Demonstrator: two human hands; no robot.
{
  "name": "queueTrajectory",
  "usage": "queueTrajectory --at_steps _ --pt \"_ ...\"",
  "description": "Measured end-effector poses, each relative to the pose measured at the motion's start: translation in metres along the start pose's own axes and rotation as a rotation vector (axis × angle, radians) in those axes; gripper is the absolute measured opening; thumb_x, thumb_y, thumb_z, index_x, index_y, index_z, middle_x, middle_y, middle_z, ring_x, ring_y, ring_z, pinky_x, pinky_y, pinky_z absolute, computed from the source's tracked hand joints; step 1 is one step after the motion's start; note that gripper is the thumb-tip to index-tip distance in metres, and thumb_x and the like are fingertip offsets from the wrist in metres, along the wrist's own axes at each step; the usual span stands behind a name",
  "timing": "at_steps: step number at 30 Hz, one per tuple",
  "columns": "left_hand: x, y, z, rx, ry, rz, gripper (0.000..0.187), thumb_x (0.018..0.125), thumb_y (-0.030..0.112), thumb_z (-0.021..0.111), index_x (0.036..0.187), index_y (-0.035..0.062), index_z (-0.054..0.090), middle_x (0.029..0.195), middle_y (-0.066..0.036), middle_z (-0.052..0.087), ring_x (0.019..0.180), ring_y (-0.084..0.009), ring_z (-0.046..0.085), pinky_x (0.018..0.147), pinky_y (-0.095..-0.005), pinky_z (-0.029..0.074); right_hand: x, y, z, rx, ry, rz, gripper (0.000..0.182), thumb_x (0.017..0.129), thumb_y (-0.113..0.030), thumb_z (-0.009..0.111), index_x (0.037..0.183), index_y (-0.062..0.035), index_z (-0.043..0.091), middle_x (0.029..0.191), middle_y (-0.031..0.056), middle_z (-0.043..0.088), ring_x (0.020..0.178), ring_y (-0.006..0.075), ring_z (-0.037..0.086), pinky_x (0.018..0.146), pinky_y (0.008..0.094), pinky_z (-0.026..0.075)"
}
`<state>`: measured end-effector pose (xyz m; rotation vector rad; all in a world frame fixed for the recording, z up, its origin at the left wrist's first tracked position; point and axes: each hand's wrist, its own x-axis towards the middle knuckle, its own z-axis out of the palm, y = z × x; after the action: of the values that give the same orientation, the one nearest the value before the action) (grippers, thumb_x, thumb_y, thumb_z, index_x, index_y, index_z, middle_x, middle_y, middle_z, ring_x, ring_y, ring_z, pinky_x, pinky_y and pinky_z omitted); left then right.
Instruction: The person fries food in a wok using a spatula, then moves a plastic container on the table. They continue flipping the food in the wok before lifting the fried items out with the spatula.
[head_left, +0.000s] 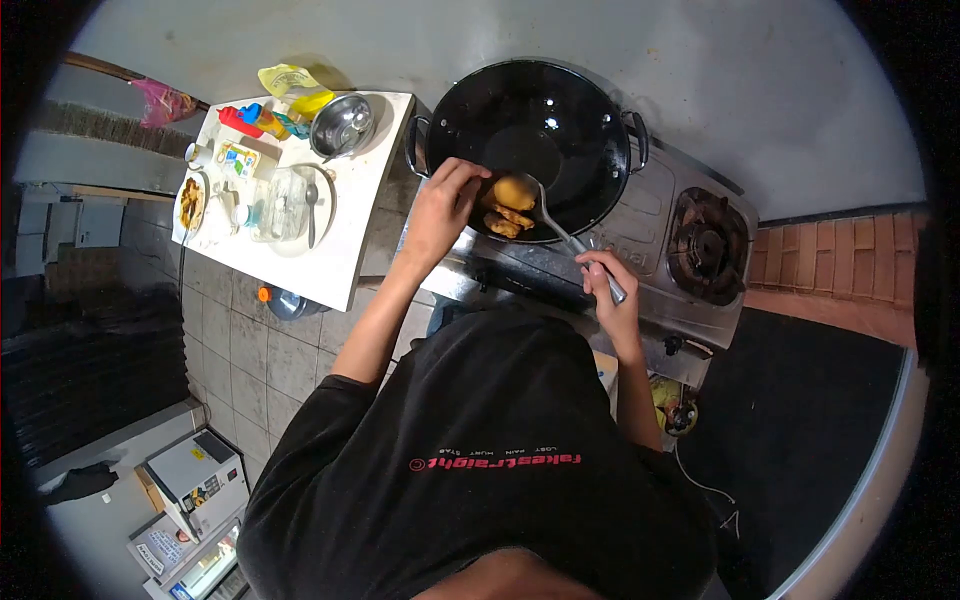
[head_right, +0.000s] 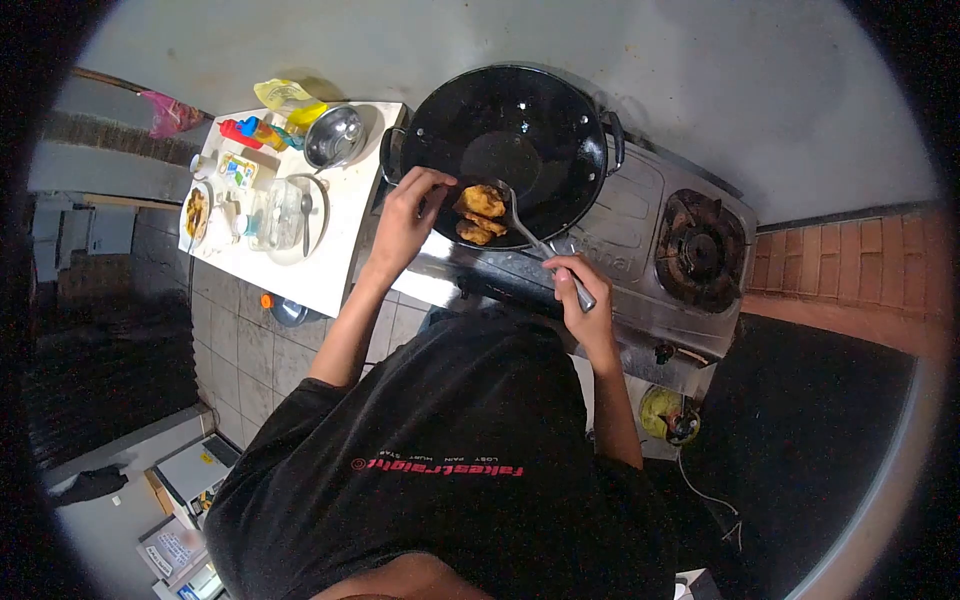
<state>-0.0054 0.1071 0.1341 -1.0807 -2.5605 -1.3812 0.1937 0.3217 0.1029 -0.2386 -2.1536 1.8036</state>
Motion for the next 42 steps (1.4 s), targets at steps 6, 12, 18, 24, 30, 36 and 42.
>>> queueTrajectory --at_steps 6,12,18,24,30,36,42 --pt "-0.011 0.005 -0.026 0.062 0.151 -0.065 0.015 0.09 -0.004 0.065 0.104 0.0003 0.066 0.097 -0.012 0.064 0.074 -0.0226 0.062 0.07 -0.0329 0.051 -0.001 0.001 0.0 0.003 0.006 0.008 0.019 0.101 -0.014 0.054 0.102 -0.0007 0.068 0.079 0.0022 0.056 0.064 0.0085 0.052 0.06 0.0248 0.04" --pt "-0.047 -0.003 -0.028 0.059 0.084 -0.125 0.019 0.086 0.004 0.073 0.102 0.0005 0.065 0.093 -0.009 0.063 0.073 -0.0206 0.059 0.068 -0.0331 0.05 0.0 0.0 0.0 -0.001 -0.001 0.02 0.019 0.101 -0.014 0.054 0.102 -0.0005 0.068 0.079 0.0026 0.056 0.064 0.0087 0.052 0.061 0.0252 0.04" --pt "-0.077 0.002 -0.006 -0.019 0.101 -0.159 0.024 0.084 0.009 0.078 0.085 0.002 0.055 0.085 -0.009 0.057 0.073 -0.0239 0.059 0.067 -0.0355 0.048 0.0 -0.001 0.001 0.001 -0.001 0.018 0.02 0.102 -0.016 0.055 0.101 -0.0006 0.067 0.078 0.0023 0.055 0.065 0.0088 0.052 0.061 0.0253 0.04" --pt "-0.097 -0.006 0.005 0.0 0.155 -0.144 0.016 0.089 0.006 0.072 0.079 -0.0031 0.063 0.08 -0.009 0.057 0.07 -0.0236 0.058 0.063 -0.0344 0.047 0.0 -0.004 0.002 -0.02 0.0 0.03 0.02 0.102 -0.016 0.055 0.101 -0.0005 0.068 0.077 0.0023 0.056 0.065 0.0084 0.051 0.061 0.025 0.039" --pt "-0.099 -0.005 -0.002 0.0 0.183 -0.161 0.014 0.09 0.005 0.071 0.08 -0.0042 0.066 0.081 -0.008 0.058 0.068 -0.02 0.058 0.062 -0.0327 0.047 0.001 -0.006 0.002 -0.026 -0.005 0.02 0.019 0.101 -0.015 0.055 0.101 -0.0007 0.068 0.079 0.0023 0.056 0.064 0.0083 0.051 0.06 0.0249 0.039" --pt "-0.097 -0.004 0.0 -0.025 0.185 -0.164 0.014 0.09 0.003 0.071 0.08 -0.0048 0.065 0.081 -0.008 0.058 0.068 -0.0192 0.057 0.061 -0.0314 0.047 0.001 -0.005 0.003 -0.025 0.0 0.027 0.019 0.101 -0.014 0.054 0.101 -0.0007 0.068 0.079 0.0025 0.057 0.064 0.0084 0.052 0.06 0.0249 0.04" --pt "-0.096 -0.006 -0.003 -0.014 0.211 -0.163 0.014 0.09 0.002 0.07 0.08 -0.0055 0.064 0.081 -0.009 0.058 0.068 -0.0185 0.058 0.062 -0.0303 0.048 0.0 -0.004 0.003 -0.026 -0.001 0.028 0.018 0.1 -0.012 0.054 0.102 -0.0008 0.068 0.078 0.0024 0.057 0.064 0.0085 0.052 0.06 0.0251 0.04"
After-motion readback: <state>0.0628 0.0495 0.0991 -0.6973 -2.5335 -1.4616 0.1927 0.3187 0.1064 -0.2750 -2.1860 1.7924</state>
